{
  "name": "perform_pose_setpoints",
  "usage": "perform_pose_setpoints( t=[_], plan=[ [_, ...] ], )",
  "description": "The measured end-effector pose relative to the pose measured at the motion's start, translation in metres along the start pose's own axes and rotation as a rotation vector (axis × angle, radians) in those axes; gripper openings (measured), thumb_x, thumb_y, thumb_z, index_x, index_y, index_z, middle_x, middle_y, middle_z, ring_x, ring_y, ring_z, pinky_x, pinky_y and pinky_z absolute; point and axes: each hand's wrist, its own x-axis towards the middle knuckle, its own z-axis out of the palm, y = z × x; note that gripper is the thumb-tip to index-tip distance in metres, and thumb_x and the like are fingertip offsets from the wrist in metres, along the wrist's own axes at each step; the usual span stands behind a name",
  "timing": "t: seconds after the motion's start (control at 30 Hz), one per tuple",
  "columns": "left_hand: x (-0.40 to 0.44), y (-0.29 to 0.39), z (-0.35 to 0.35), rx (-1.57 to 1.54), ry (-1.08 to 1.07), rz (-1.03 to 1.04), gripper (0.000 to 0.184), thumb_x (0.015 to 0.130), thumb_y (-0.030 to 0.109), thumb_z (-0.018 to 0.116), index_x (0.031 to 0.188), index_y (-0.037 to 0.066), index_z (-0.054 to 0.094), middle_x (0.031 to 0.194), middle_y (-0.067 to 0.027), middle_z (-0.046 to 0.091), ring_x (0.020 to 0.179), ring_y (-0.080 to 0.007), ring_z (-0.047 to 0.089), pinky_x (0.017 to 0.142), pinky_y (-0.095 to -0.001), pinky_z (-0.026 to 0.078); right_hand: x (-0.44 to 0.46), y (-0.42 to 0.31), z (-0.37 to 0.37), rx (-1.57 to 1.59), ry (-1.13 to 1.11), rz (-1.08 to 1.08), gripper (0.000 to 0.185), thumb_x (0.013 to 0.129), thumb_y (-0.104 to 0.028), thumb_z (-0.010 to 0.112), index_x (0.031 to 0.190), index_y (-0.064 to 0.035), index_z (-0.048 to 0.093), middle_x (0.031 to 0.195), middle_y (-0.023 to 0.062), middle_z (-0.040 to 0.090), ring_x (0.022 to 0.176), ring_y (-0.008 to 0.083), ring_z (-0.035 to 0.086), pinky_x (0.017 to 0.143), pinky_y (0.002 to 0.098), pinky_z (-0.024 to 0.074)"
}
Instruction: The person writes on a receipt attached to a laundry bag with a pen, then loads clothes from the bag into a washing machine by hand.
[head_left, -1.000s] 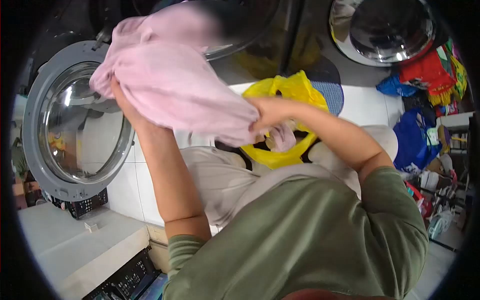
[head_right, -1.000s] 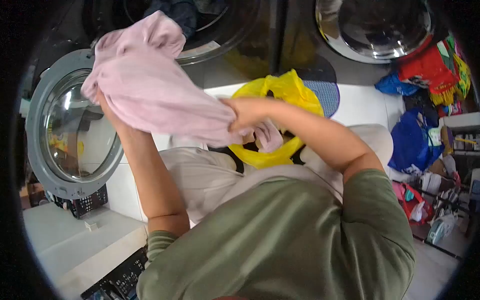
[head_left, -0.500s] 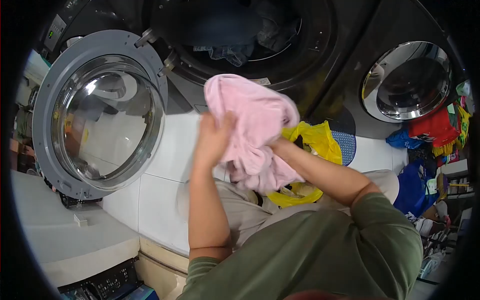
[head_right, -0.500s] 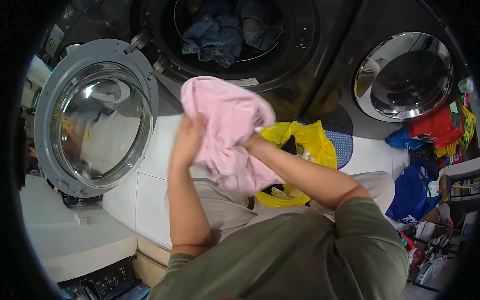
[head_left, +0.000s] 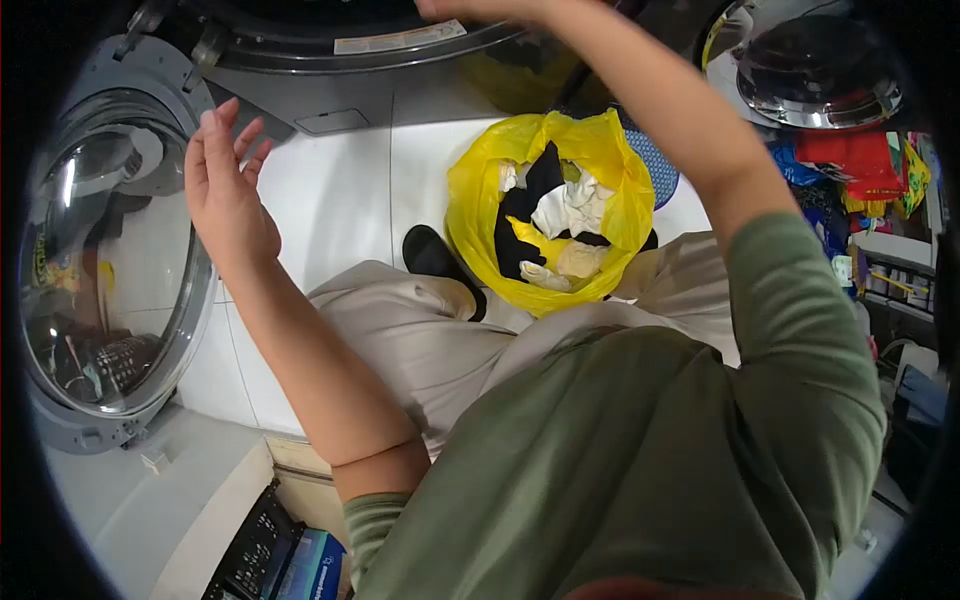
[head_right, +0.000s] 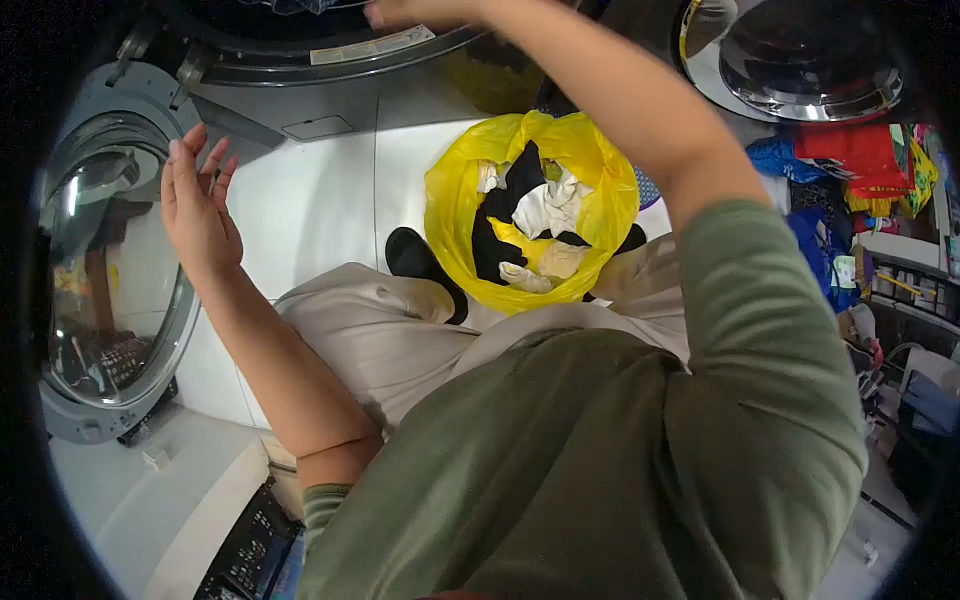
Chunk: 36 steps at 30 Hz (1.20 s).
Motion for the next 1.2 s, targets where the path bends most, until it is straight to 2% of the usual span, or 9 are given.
perform_pose_setpoints(
  t=[0.1,0.2,0.3,0.63,0.77,0.9,1.0,1.03,1.2],
  plan=[
    [0.001,-0.008,0.0,0.025,-0.019,-0.029,0.036,0.094,0.03,0.062,0.113,0.0,0.06,0.115,-0.0094,0.063,0.098,-0.0195,0.061,0.085,-0.0322,0.047,-0.058,0.143,0.091,-0.244,-0.685,0.196,0.032,0.083,-0.038,0.067,0.083,-0.0063,0.07,0.075,0.0099,0.068,0.07,0.0173,0.064,0.065,0.0339,0.0506],
    [0.0,-0.011,0.01,0.092,-0.061,-0.005,0.032,0.094,0.028,0.062,0.11,0.0,0.062,0.112,-0.0089,0.065,0.095,-0.017,0.061,0.084,-0.0294,0.047,-0.179,0.289,0.163,-0.799,-0.238,0.312,0.078,0.069,-0.024,0.078,0.138,-0.0162,0.043,0.114,0.0199,0.063,0.108,0.0374,0.06,0.091,0.0447,0.0479],
    [0.0,-0.012,0.019,0.176,-0.117,0.023,0.029,0.094,0.026,0.062,0.108,0.0,0.064,0.109,-0.0078,0.066,0.092,-0.0144,0.062,0.082,-0.0273,0.047,-0.213,0.33,0.158,-0.796,-0.492,0.601,0.067,0.069,-0.022,0.076,0.131,-0.0147,0.053,0.114,0.0167,0.065,0.106,0.0347,0.062,0.091,0.0428,0.0486],
    [-0.035,-0.014,0.097,0.189,-0.729,0.109,0.066,0.079,0.031,0.077,0.133,0.004,0.051,0.125,-0.0127,0.056,0.117,-0.0213,0.051,0.095,-0.0326,0.043,-0.202,0.063,-0.016,-0.412,0.189,-0.41,0.032,0.084,-0.01,0.064,0.116,-0.0104,0.068,0.098,0.0082,0.068,0.093,0.0241,0.064,0.087,0.0319,0.0494],
    [-0.083,-0.035,0.14,0.232,-0.985,0.184,0.072,0.075,0.029,0.079,0.134,0.002,0.048,0.128,-0.0155,0.056,0.12,-0.0254,0.052,0.099,-0.0326,0.041,-0.17,-0.018,-0.047,0.269,0.522,-0.308,0.032,0.09,-0.018,0.06,0.118,-0.0022,0.062,0.101,0.0103,0.067,0.095,0.0175,0.062,0.085,0.0305,0.0496],
    [-0.06,0.007,0.133,-0.55,-0.535,-0.413,0.03,0.091,0.021,0.063,0.113,0.001,0.06,0.101,-0.0073,0.066,0.089,-0.0164,0.065,0.083,-0.0266,0.05,-0.139,-0.05,-0.049,0.348,0.559,-0.313,0.037,0.088,-0.018,0.062,0.121,-0.0026,0.059,0.107,0.0123,0.066,0.102,0.0169,0.06,0.09,0.0313,0.0473],
    [-0.041,-0.02,0.109,-0.161,-0.521,-0.09,0.056,0.089,0.041,0.062,0.125,-0.001,0.052,0.116,-0.015,0.063,0.097,-0.0248,0.065,0.083,-0.0341,0.051,-0.135,-0.033,0.019,0.052,-0.033,-0.148,0.066,0.073,-0.017,0.08,0.13,-0.0015,0.05,0.117,0.0119,0.062,0.099,0.0186,0.06,0.091,0.0333,0.0476],
    [-0.035,-0.028,0.105,0.507,-0.243,0.581,0.051,0.09,0.047,0.059,0.106,-0.002,0.063,0.098,-0.0132,0.066,0.087,-0.0245,0.065,0.078,-0.0374,0.05,-0.132,-0.027,0.062,0.499,-0.003,-0.088,0.062,0.071,-0.014,0.078,0.126,-0.0002,0.053,0.112,0.0107,0.063,0.098,0.0184,0.059,0.088,0.0324,0.0475],
    [-0.011,0.005,0.047,0.27,0.123,0.133,0.06,0.097,0.049,0.049,0.061,0.001,0.059,0.061,-0.0025,0.053,0.056,-0.0109,0.046,0.052,-0.0267,0.035,-0.025,-0.019,0.07,0.359,-0.458,-0.011,0.05,0.065,0.005,0.067,0.114,-0.005,0.063,0.103,0.0051,0.065,0.097,0.0151,0.058,0.088,0.0303,0.0462]
  ],
)
